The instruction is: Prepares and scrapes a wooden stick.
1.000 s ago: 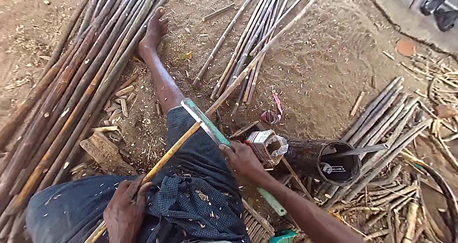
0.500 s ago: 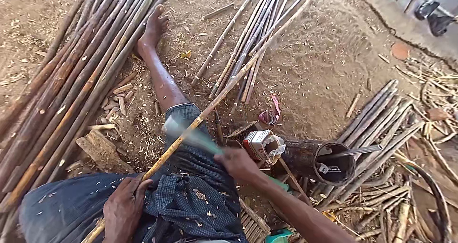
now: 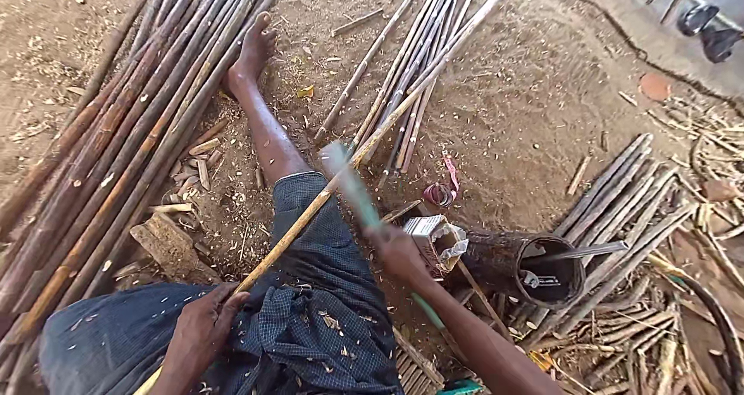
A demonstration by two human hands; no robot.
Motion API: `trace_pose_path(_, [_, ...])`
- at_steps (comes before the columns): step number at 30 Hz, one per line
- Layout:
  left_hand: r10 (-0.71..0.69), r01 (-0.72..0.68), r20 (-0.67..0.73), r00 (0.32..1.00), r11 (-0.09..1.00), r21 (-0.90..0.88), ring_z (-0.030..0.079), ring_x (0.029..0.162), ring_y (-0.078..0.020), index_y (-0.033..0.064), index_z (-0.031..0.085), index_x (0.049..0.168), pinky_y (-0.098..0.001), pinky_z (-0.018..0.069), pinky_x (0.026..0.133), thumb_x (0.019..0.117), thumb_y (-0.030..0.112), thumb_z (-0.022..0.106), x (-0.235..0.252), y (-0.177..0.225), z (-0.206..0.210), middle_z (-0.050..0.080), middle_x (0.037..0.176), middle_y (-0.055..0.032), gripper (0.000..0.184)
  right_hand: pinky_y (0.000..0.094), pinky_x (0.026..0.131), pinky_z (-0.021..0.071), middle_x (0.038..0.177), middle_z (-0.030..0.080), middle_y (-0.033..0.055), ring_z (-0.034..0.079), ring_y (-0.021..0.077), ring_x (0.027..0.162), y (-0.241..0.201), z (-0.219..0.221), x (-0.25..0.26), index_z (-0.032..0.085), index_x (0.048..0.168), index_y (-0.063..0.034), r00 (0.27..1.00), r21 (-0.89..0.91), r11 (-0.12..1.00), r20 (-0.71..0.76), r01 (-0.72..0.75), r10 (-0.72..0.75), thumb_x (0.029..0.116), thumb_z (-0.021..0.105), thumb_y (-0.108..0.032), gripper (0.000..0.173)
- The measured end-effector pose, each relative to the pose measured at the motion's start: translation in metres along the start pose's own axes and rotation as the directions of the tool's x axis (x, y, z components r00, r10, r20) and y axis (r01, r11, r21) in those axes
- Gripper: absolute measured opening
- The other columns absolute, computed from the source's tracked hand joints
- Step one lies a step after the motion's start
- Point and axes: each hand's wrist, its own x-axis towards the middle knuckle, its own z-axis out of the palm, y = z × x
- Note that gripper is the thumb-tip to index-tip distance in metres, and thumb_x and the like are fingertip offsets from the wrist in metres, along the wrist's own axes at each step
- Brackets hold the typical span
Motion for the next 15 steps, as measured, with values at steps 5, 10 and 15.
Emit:
trace_pose_path(5, [0.006,-0.003,0.063,0.998,0.999,-0.049,0.056,0.053,-0.0053,0.0224,0.072,0.103,-0.0315,0.0494,0.051,0.1001,0.064,0.039,0.005,-0.005,-0.003,0.058,0.064,0.0105,0.053,0.0405,0.048,0.0491,0.063,0.055,0.007,0.053,0.0197,0.05,0.009,-0.012,0.014,0.064,0.099,-0.0044,0.992,0.159,0.983,-0.072,-0.093,0.105,0.1056,0.051,-0.051,0.049])
trace_pose_path(10, [-0.02,0.042,0.148,0.989,0.988,-0.146,0.053,0.05,-0.0074,0.0209,0.073,0.104,-0.0305,0.0476,0.049,0.103,0.056,0.04,0.007,-0.01,-0.009,0.057,0.062,0.0084,0.048,0.0548,0.068,0.0546,0.077,0.064,0.0099,0.066,0.0277,0.072,-0.004,0.006,-0.01,0.069,0.098,-0.0105,0.985,-0.154,0.986,0.167,0.062,-0.036,0.104,0.051,-0.053,0.046])
trace_pose_path(15, [-0.006,0.065,0.224,0.975,0.965,-0.255,0.049,0.046,-0.0097,0.019,0.072,0.104,-0.0288,0.0438,0.044,0.1047,0.053,0.039,0.013,-0.013,-0.011,0.055,0.06,0.0061,0.048,0.0465,0.055,0.053,0.068,0.059,0.0095,0.058,0.0234,0.056,0.006,-0.001,0.006,0.065,0.1,-0.0023,0.998,0.074,0.996,-0.044,-0.047,0.05,0.1063,0.05,-0.049,0.049])
